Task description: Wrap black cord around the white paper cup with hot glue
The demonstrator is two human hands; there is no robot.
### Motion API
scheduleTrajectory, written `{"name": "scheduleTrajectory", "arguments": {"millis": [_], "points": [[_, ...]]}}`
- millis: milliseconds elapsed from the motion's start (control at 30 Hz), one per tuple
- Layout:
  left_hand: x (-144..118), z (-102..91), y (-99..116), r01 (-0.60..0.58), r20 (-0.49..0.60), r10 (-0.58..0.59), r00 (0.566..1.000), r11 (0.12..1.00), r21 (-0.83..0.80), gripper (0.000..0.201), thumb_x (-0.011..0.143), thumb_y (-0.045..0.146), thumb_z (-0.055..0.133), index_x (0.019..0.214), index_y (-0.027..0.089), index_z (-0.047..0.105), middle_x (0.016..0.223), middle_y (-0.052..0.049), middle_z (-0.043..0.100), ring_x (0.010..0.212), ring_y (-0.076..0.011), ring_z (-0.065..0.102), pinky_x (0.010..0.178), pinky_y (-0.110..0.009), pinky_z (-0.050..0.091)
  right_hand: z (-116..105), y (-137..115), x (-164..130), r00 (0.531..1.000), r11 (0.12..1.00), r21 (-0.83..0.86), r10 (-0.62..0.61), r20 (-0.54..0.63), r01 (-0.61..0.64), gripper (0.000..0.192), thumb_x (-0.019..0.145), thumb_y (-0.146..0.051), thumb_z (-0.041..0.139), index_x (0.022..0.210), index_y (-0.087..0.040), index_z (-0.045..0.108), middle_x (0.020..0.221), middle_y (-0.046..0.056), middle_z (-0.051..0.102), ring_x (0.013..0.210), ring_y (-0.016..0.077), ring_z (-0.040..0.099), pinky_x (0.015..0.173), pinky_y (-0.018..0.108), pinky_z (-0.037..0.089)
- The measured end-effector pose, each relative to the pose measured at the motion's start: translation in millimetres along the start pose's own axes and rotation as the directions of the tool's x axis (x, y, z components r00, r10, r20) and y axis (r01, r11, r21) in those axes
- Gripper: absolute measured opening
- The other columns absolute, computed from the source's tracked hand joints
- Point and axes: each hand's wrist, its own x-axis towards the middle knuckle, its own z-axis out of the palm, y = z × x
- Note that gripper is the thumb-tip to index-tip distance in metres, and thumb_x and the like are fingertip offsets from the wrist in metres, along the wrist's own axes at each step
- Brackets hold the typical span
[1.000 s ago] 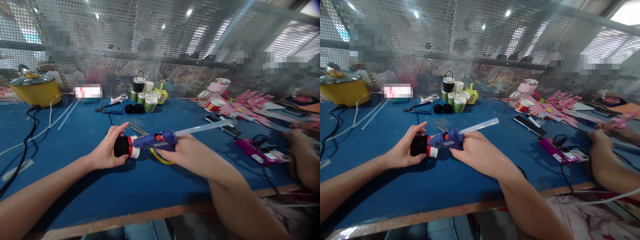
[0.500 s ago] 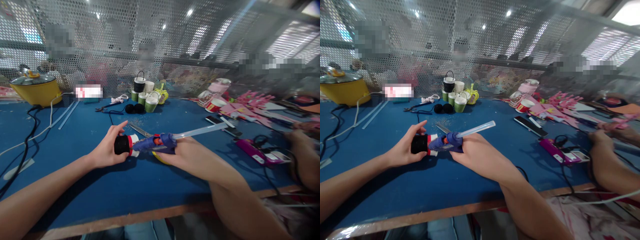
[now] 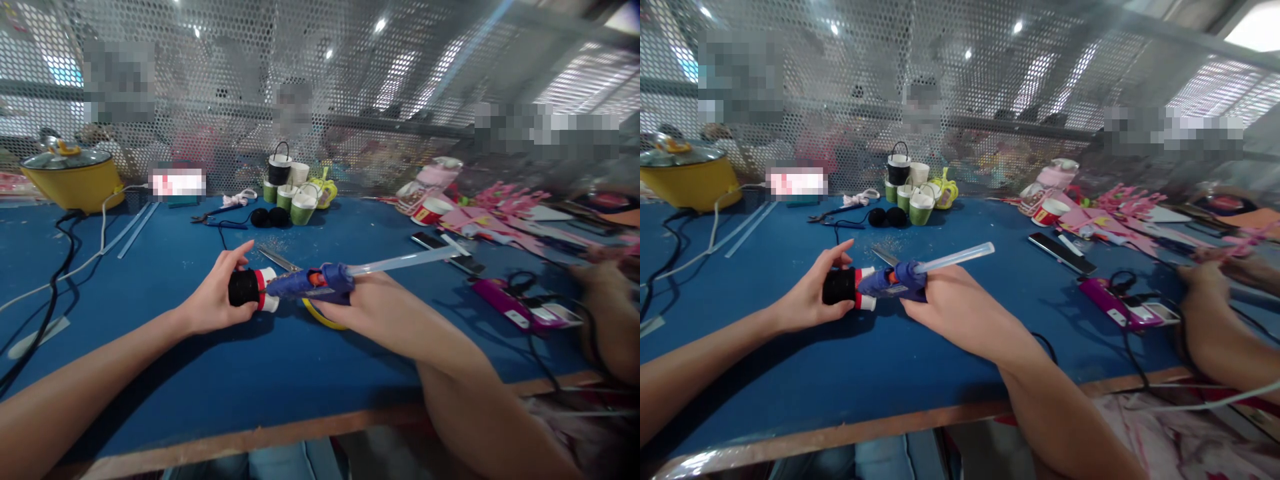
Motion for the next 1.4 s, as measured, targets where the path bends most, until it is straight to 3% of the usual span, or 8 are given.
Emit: {"name": "scheduleTrajectory", "arguments": {"millis": [333,533,733,900,1033,1200,1300,1400], "points": [[-1,0.5,2,-0.098,0.008,0.098,0.995,0.994,0.037,0.083,0.063,0.014,0.058,0.135,0.024,0.017,0.109,-0.008,0.036,0.102,-0.0234,0.041,0.092,-0.045,0.038,-1,1,5,0.999,0.999,-0.042,-0.019,-0.035,0.017,0.022,0.076,-0.026,0.049,0.055,-0.019,0.048,0.053,-0.003,0.051,0.050,0.0118,0.047,0.052,0.025,0.034],[-2,0.9,5,-0.153,0.035,0.151,0.988,0.987,0.058,0.086,0.061,0.010,0.058,0.135,0.025,0.017,0.109,-0.008,0.035,0.099,-0.0231,0.042,0.093,-0.047,0.038,-1,1,10,0.999,0.999,-0.044,0.010,-0.038,-0.011,0.021,0.078,-0.030,0.049,0.063,-0.018,0.056,0.053,-0.002,0.053,0.052,0.0132,0.048,0.051,0.025,0.034],[-3,0.8,6,-0.190,0.065,0.184,0.981,0.977,0.096,0.087,0.061,0.009,0.058,0.135,0.027,0.015,0.111,-0.009,0.034,0.099,-0.0238,0.043,0.090,-0.049,0.039,0,4,17,0.999,0.999,-0.034,-0.023,-0.033,0.022,0.024,0.078,-0.028,0.048,0.055,-0.018,0.049,0.049,-0.002,0.047,0.049,0.0123,0.045,0.052,0.025,0.034],[-2,0.9,7,-0.213,0.079,0.204,0.976,0.970,0.115,0.087,0.062,0.010,0.058,0.136,0.027,0.014,0.113,-0.010,0.033,0.102,-0.0245,0.041,0.091,-0.047,0.039,4,9,22,0.999,0.999,-0.002,0.034,-0.022,-0.034,0.031,0.075,-0.033,0.050,0.049,-0.019,0.048,0.046,-0.002,0.045,0.049,0.0128,0.044,0.051,0.026,0.034],[-3,0.9,7,-0.216,0.077,0.208,0.975,0.971,0.103,0.087,0.062,0.010,0.058,0.136,0.026,0.015,0.113,-0.010,0.033,0.102,-0.0245,0.041,0.091,-0.046,0.040,4,8,24,0.994,0.986,0.140,0.100,-0.036,-0.094,0.019,0.071,-0.034,0.055,0.060,-0.019,0.056,0.049,-0.003,0.050,0.048,0.0118,0.046,0.047,0.024,0.035],[-3,0.6,7,-0.194,0.083,0.186,0.979,0.976,0.103,0.086,0.063,0.011,0.058,0.136,0.025,0.013,0.112,-0.010,0.033,0.101,-0.0241,0.042,0.091,-0.046,0.040,-3,9,28,0.963,0.909,0.317,0.251,0.101,-0.270,0.026,0.071,-0.036,0.056,0.054,-0.018,0.048,0.041,-0.004,0.047,0.039,0.0097,0.044,0.041,0.023,0.034],[-3,0.7,7,-0.172,0.084,0.163,0.983,0.978,0.118,0.088,0.063,0.011,0.059,0.136,0.024,0.013,0.111,-0.009,0.034,0.099,-0.0236,0.043,0.090,-0.045,0.040,-1,24,37,0.959,0.894,0.365,0.285,-0.010,-0.261,0.021,0.070,-0.035,0.059,0.063,-0.017,0.051,0.049,-0.002,0.055,0.046,0.0112,0.051,0.047,0.023,0.039],[-3,0.9,7,-0.164,0.073,0.156,0.985,0.978,0.126,0.089,0.062,0.011,0.059,0.136,0.024,0.013,0.108,-0.009,0.035,0.096,-0.0229,0.043,0.088,-0.044,0.041,6,47,52,0.923,0.905,0.296,0.358,-0.143,-0.305,0.023,0.074,-0.038,0.056,0.067,-0.016,0.052,0.062,0.002,0.061,0.056,0.0127,0.056,0.052,0.023,0.041]]}}
